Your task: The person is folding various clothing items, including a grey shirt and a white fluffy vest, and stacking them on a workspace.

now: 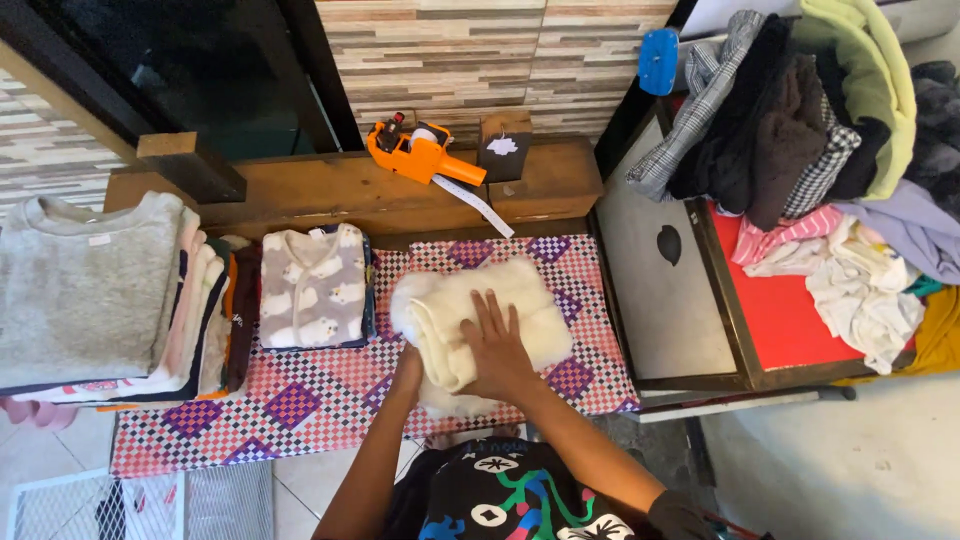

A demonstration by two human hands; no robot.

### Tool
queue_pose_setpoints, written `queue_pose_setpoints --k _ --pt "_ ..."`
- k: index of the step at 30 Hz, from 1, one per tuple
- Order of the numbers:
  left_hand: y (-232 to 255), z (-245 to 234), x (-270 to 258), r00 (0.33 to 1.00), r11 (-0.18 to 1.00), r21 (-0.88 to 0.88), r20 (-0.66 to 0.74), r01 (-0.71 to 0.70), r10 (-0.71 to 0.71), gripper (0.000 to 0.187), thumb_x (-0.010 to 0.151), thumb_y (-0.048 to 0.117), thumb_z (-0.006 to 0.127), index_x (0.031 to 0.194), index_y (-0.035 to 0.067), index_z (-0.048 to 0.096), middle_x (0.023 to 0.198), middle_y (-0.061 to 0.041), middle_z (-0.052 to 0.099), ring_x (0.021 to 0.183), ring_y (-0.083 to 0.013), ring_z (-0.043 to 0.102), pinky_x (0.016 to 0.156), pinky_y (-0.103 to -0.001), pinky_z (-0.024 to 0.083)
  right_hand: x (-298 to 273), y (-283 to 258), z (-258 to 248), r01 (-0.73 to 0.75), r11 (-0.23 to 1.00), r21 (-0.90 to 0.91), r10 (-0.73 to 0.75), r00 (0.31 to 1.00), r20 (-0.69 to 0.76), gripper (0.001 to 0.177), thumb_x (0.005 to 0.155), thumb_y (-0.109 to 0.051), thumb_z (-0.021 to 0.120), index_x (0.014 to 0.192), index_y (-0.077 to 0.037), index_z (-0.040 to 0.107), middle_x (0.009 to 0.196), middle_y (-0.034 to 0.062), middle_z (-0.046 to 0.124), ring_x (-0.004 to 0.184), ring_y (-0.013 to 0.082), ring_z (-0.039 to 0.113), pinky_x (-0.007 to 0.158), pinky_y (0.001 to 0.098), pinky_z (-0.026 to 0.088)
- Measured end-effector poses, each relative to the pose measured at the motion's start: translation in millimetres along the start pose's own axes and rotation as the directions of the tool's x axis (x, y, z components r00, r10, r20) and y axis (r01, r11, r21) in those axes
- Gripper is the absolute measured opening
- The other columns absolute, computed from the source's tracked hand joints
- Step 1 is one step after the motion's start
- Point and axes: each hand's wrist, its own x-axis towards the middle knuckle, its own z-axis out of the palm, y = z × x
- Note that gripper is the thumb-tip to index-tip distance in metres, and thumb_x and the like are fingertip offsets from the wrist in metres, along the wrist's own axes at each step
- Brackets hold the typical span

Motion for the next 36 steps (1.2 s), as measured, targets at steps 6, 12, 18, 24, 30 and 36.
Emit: queue_pose_setpoints --k 6,12,18,24,30,36 --pt "12 4 -11 0.997 0.97 0.238 -0.048 -0.052 0.065 0.075 0.096 0.058 0.052 0.157 0.016 0.041 0.15 -0.021 0.052 0.144 -0.037 0.045 0.12 -0.052 0.032 22 48 52 0.168 0.87 0.464 -0.055 0.967 -0.248 0.112 0.055 -0.062 0.093 0.131 -0.008 0.031 0.151 0.0349 0.034 0.141 0.053 0.037 0.109 0.0761 0.025" --pt "-1 28 -15 0.925 0.908 0.289 -0.14 -0.304 0.354 0.062 0.097 0.016 0.049 0.153 -0.007 0.035 0.148 -0.038 0.045 0.142 -0.0514 0.041 0.121 -0.057 0.031 20 50 52 0.14 0.753 0.643 0.0 0.977 -0.212 0.134 0.057 -0.058 0.095 0.155 -0.009 0.017 0.155 0.0308 0.036 0.144 0.0493 0.036 0.114 0.0758 0.012" --pt "-45 41 26 0.854 0.838 0.384 -0.193 -0.388 0.483 0.058 0.099 0.017 0.053 0.152 -0.002 0.039 0.142 -0.031 0.051 0.137 -0.0465 0.048 0.117 -0.055 0.037 17 60 26 0.001 0.539 0.842 0.135 0.987 -0.087 0.115 0.062 -0.024 0.093 0.158 -0.011 0.03 0.143 0.0241 0.057 0.132 0.0472 0.053 0.118 0.0644 0.033" --pt "-56 39 43 0.854 0.827 0.402 -0.173 -0.394 0.49 0.062 0.101 0.029 0.057 0.151 -0.004 0.039 0.141 -0.032 0.053 0.135 -0.047 0.05 0.115 -0.056 0.04 24 84 71 -0.052 0.539 0.841 0.266 0.958 -0.112 0.084 0.069 -0.021 0.09 0.145 -0.015 0.055 0.128 0.0188 0.07 0.123 0.0372 0.064 0.106 0.0513 0.05" --pt "-20 32 14 0.959 0.874 0.445 -0.099 -0.196 0.266 0.099 0.084 0.046 0.074 0.161 0.01 0.024 0.153 -0.019 0.046 0.143 -0.0378 0.046 0.118 -0.052 0.039 21 79 63 -0.114 0.499 0.859 0.325 0.944 -0.063 0.071 0.076 -0.019 0.084 0.141 -0.005 0.058 0.129 0.022 0.069 0.125 0.0374 0.063 0.109 0.0494 0.048" --pt "-31 9 25 0.967 0.79 0.612 -0.174 -0.041 0.185 0.083 0.089 0.04 0.069 0.158 0.013 0.032 0.138 -0.028 0.06 0.127 -0.0489 0.059 0.107 -0.058 0.049 20 88 75 -0.096 0.354 0.93 0.522 0.846 -0.111 0.06 0.08 -0.008 0.083 0.136 0.002 0.062 0.129 0.0269 0.067 0.124 0.0364 0.062 0.11 0.0525 0.047"
